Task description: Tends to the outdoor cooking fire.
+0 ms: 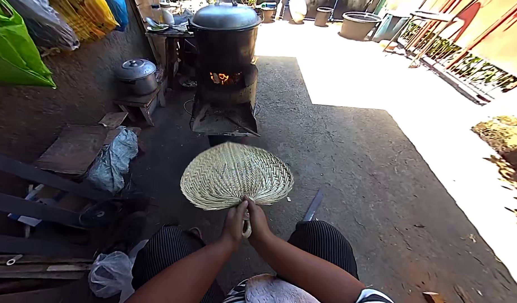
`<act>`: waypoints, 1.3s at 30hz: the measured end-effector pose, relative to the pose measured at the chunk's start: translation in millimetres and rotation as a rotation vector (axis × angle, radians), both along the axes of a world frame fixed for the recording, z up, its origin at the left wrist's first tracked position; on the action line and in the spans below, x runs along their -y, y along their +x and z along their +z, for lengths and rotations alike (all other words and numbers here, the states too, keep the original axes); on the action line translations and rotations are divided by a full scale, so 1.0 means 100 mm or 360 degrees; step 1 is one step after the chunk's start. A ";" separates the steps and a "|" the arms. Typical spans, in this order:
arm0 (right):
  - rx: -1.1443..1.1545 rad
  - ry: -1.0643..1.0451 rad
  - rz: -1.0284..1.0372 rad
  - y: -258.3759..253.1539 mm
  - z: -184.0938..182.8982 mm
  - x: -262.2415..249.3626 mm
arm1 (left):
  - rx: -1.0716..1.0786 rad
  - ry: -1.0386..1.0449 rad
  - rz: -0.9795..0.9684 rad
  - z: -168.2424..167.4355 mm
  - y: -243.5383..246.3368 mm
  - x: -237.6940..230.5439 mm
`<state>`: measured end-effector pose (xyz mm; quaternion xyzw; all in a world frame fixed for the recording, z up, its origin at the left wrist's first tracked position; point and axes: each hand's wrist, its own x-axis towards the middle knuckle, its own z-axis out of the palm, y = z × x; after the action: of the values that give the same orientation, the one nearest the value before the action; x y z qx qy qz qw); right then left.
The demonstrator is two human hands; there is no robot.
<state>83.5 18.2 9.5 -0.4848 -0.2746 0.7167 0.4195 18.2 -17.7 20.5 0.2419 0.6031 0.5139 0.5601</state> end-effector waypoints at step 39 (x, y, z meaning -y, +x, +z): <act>-0.0189 -0.0398 -0.0010 -0.06 -0.14 -0.07 | 0.0237 -0.0372 0.0033 -0.15 -0.06 -0.10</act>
<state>78.0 25.5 -4.1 -0.4909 -0.1563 0.7714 0.3735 12.7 -7.3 5.7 0.1299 0.6182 0.4625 0.6221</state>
